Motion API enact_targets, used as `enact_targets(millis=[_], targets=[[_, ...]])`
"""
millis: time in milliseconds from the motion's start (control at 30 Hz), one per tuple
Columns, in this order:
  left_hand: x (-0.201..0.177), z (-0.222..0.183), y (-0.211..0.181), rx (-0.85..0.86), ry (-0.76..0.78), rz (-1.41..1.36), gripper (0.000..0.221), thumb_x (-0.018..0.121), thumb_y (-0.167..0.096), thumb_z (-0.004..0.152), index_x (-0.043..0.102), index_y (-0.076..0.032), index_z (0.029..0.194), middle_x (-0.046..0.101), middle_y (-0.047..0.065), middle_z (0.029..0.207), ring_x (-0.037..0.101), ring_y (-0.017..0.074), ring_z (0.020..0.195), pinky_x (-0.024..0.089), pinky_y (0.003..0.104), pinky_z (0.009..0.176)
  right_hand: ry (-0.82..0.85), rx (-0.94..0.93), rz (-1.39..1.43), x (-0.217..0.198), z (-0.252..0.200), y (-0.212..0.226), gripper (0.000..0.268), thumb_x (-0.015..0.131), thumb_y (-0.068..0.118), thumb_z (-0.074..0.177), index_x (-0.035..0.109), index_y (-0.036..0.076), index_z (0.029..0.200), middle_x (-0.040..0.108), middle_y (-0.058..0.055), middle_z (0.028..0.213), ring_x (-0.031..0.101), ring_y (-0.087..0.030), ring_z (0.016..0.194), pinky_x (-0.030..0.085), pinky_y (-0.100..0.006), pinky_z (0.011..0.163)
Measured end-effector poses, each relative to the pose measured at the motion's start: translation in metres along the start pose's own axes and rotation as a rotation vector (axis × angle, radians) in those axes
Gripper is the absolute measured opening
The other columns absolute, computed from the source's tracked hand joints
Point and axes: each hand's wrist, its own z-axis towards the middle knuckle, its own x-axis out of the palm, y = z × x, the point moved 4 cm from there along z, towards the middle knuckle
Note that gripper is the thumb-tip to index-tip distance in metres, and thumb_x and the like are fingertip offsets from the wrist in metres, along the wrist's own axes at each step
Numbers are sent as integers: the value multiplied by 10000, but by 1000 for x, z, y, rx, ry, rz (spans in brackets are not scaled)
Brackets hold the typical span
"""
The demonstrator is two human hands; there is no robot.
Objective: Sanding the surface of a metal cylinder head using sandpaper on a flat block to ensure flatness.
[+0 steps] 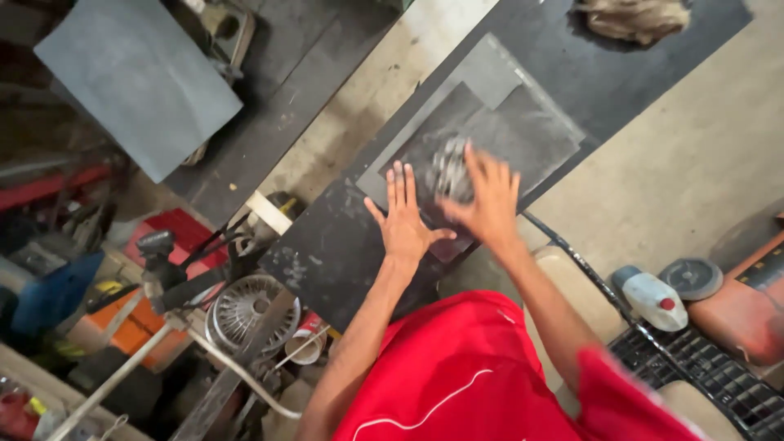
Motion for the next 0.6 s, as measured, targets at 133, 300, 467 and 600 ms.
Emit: enact_targets(millis=[133, 300, 467, 600], targets=[[-8, 3, 2, -13, 1, 37, 1509, 847, -720, 574, -38, -140, 1650, -79, 50, 1737, -57, 191, 1603, 73, 754, 1185, -169, 32, -51, -25, 39, -18, 1042, 827, 701, 735, 491, 149, 1553, 574, -125, 1356, 550, -327, 1137, 378, -493, 894], [-1, 3, 0, -6, -9, -25, 1517, 881, -678, 567, -30, -131, 1651, -65, 60, 1737, -52, 208, 1604, 71, 768, 1182, -77, 75, 56, -4, 26, 12, 1057, 841, 637, 736, 429, 177, 1594, 505, -171, 1480, 453, -471, 1303, 309, -737, 1008], [1, 4, -1, -8, -4, 3, 1531, 867, -703, 549, -33, -134, 1649, -73, 53, 1736, -53, 199, 1603, 92, 759, 1186, -186, 34, -44, -29, 25, -23, 1038, 846, 667, 742, 517, 89, 1539, 583, -133, 1344, 545, -332, 1123, 380, -490, 865], [-1, 0, -1, -10, -30, -26, 1521, 876, -692, 543, 2, -124, 1651, -25, 66, 1739, -9, 215, 1606, 99, 767, 1178, -210, -1, 5, -9, 43, 4, 1024, 868, 644, 747, 499, 115, 1542, 563, -125, 1381, 538, -323, 1142, 366, -472, 882]])
